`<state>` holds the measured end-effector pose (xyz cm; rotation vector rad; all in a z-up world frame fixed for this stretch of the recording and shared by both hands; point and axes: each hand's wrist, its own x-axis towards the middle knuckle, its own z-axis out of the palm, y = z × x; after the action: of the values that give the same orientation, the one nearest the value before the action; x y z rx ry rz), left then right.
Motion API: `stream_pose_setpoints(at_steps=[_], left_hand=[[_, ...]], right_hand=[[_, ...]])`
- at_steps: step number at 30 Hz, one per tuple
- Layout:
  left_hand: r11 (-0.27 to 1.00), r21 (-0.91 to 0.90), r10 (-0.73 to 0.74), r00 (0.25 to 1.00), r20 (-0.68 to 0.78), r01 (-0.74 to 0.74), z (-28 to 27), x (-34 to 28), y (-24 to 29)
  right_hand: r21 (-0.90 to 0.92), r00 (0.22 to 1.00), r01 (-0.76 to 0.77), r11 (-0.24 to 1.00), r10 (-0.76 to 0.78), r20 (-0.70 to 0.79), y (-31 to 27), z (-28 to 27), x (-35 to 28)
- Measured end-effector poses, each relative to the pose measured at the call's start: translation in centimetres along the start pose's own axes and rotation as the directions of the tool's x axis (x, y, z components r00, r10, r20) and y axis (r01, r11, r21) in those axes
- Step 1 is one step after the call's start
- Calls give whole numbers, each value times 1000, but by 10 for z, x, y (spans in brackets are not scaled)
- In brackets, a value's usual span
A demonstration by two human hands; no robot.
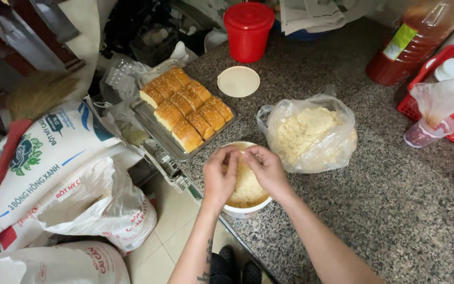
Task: Manually shredding a large block of pastry filling into a small bowl using both hands.
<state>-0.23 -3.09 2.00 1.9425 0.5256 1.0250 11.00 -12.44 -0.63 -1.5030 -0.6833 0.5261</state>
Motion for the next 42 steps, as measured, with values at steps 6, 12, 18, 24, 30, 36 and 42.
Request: stream_pose_setpoints(at_steps=[6,12,18,24,30,36,42], left_hand=[[1000,10,13,1000,13,-13,7,0,-15],[995,38,-98,990,100,95,3,1,-6],[946,-95,-311,950,19,311,-3,4,1],[994,21,-108,994,18,108,5,-1,-20],[999,-13,-49,999,24,50,8,-1,-23],[973,-91,-214,977,-4,213,3,2,-6],[991,-34,-128,992,-20,127,5,-1,-17]], right_hand=[[-3,1000,-10,1000,10,-14,0,0,0],[-77,1000,-14,997,12,-23,8,-2,1],[-24,996,-12,1000,10,-87,-13,0,-5],[-38,998,28,999,-29,-51,0,1,-1],[-85,1000,15,996,-15,1,5,1,2],[-41,997,24,999,-27,-77,5,0,2],[-49,997,5,999,-8,-80,3,1,1]])
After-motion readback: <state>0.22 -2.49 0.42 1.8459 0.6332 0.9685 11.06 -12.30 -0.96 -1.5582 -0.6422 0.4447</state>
